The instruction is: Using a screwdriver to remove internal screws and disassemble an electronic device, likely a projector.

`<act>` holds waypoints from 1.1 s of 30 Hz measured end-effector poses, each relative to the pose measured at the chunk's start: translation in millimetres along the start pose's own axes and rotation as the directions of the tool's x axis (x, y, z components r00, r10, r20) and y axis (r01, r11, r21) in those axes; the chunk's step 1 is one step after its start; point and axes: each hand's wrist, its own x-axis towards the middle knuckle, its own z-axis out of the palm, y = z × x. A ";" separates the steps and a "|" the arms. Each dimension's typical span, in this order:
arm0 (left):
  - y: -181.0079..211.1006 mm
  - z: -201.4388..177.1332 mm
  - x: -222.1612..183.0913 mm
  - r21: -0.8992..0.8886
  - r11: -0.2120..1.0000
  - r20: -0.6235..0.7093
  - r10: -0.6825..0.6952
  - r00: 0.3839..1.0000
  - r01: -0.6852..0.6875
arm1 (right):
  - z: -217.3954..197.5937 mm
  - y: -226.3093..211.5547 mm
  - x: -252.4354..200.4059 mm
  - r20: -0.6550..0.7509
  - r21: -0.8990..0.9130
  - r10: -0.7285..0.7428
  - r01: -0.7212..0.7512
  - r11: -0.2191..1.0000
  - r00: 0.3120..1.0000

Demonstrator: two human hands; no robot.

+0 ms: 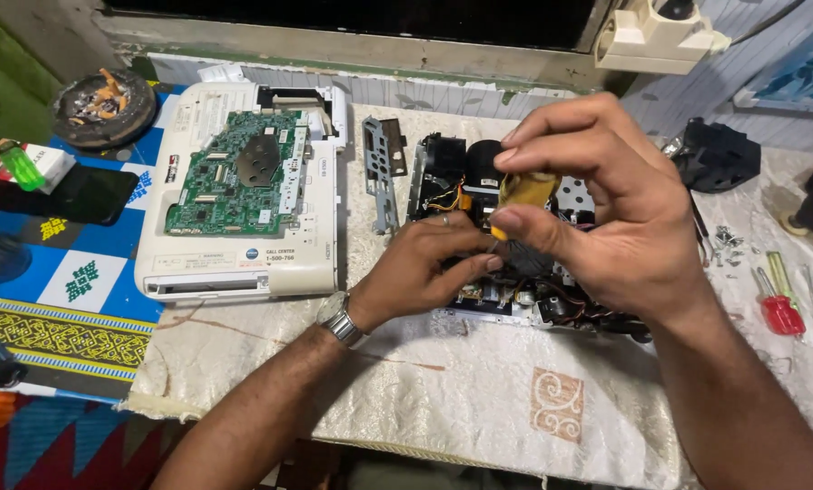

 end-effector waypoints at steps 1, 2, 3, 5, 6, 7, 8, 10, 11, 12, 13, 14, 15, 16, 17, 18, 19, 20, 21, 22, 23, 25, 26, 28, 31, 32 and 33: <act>0.9 -0.1 1.0 0.000 1.000 0.002 0.001 1.000 -0.001 | -0.3 -1.4 0.5 -0.002 -0.001 0.001 -0.001 1.000 1.000; 1.8 -0.4 1.8 -0.010 1.000 -0.025 -0.005 1.000 0.004 | -0.4 -2.9 1.1 -0.003 0.023 0.009 -0.009 1.000 1.000; 2.8 -0.6 2.8 -0.021 1.000 -0.054 -0.010 0.998 0.009 | -0.7 -4.5 1.8 -0.004 0.045 0.017 -0.017 0.999 1.000; 1.3 1.5 2.5 0.002 1.000 -0.067 -0.026 0.997 0.026 | -0.5 -12.6 4.8 0.005 0.050 0.035 -0.035 0.998 0.999; 0.6 1.9 1.8 0.026 0.999 -0.082 -0.042 0.996 0.044 | 0.3 -16.9 6.8 0.016 0.056 0.051 -0.052 0.997 0.999; 1.4 1.8 2.5 0.030 0.998 -0.086 -0.046 0.995 0.049 | 0.1 -13.1 4.3 0.019 0.062 0.048 -0.049 0.997 0.999; 2.1 1.5 3.0 0.016 0.999 -0.102 -0.048 0.994 0.050 | 0.2 -9.5 1.9 -0.003 -0.017 0.032 -0.032 0.999 0.999; 2.2 1.8 3.0 0.009 0.998 -0.125 -0.053 0.991 0.054 | 0.6 -5.3 -0.5 -0.021 -0.092 0.007 -0.009 0.996 1.000; 1.7 2.0 2.2 0.001 0.999 -0.118 -0.051 0.992 0.052 | 1.2 -4.9 -0.5 -0.033 -0.007 0.018 -0.018 1.000 0.999; 1.2 2.1 1.5 -0.006 0.999 -0.111 -0.050 0.993 0.049 | 1.7 -4.4 -0.5 -0.044 0.077 0.030 -0.027 0.997 0.999; 1.8 1.4 1.1 0.000 0.999 -0.116 -0.053 0.992 0.053 | 1.3 -9.7 0.8 -0.042 0.084 0.025 -0.021 0.996 0.999; 2.5 0.8 0.8 -0.007 0.998 -0.081 -0.060 0.995 0.059 | 0.6 -14.8 1.9 -0.011 0.113 0.076 -0.074 0.991 0.997; 3.1 0.3 1.1 -0.015 0.998 -0.044 -0.064 0.997 0.063 | -0.5 -20.1 2.8 0.018 0.138 0.127 -0.128 0.982 0.992; 1.2 0.0 0.4 -0.009 0.998 -0.046 -0.066 0.997 0.065 | 0.8 -19.8 4.2 0.019 0.142 0.122 -0.123 0.982 0.992; -0.6 0.8 0.1 -0.024 0.998 -0.034 -0.050 0.998 0.049 | 1.6 -20.0 4.8 0.015 0.143 0.105 -0.106 0.984 0.994; -2.5 1.8 -0.1 -0.040 0.999 -0.021 -0.034 0.999 0.033 | 2.1 -19.9 5.3 0.012 0.144 0.089 -0.089 0.986 0.996; -1.2 1.4 0.3 -0.039 0.999 -0.019 -0.033 0.999 0.032 | 1.7 -16.3 4.4 0.010 0.143 0.089 -0.089 0.986 0.996; -0.1 1.1 0.7 -0.041 0.999 -0.041 -0.031 0.999 0.029 | 1.4 -12.6 3.5 -0.003 0.087 0.067 -0.066 0.994 0.998; 1.0 0.7 1.2 -0.042 0.999 -0.063 -0.028 0.998 0.025 | 1.0 -8.9 3.0 -0.013 0.030 0.043 -0.043 0.999 0.999; -0.3 1.6 1.7 -0.041 0.999 -0.063 -0.026 0.998 0.024 | 0.7 -7.3 2.2 -0.014 0.029 0.042 -0.042 0.999 0.999; -1.6 2.3 1.9 -0.026 0.999 -0.082 -0.033 0.996 0.031 | 0.8 -5.5 1.7 -0.014 0.041 0.046 -0.046 0.998 0.999; -3.4 3.1 1.6 -0.010 0.999 -0.102 -0.040 0.994 0.039 | 1.4 -5.9 1.6 -0.013 0.054 0.050 -0.049 0.997 0.999; -3.9 3.3 1.2 0.007 0.999 -0.101 -0.051 0.994 0.052 | 1.9 -8.1 1.9 0.018 0.122 0.112 -0.113 0.986 0.994; -3.6 3.0 2.4 0.026 0.998 -0.101 -0.062 0.993 0.065 | 2.2 -12.2 2.9 0.053 0.187 0.170 -0.177 0.966 0.984; -2.1 2.5 2.4 0.020 0.999 -0.125 -0.043 0.991 0.046 | 1.8 -14.6 2.7 0.024 0.166 0.180 -0.182 0.969 0.983; -3.2 3.1 1.8 0.003 0.999 -0.099 -0.048 0.994 0.049 | 0.5 -12.8 1.6 0.009 0.073 0.154 -0.154 0.985 0.988; -4.2 3.2 1.2 -0.011 0.999 -0.073 -0.054 0.996 0.053 | -0.5 -10.9 1.0 -0.002 -0.020 0.124 -0.124 0.992 0.992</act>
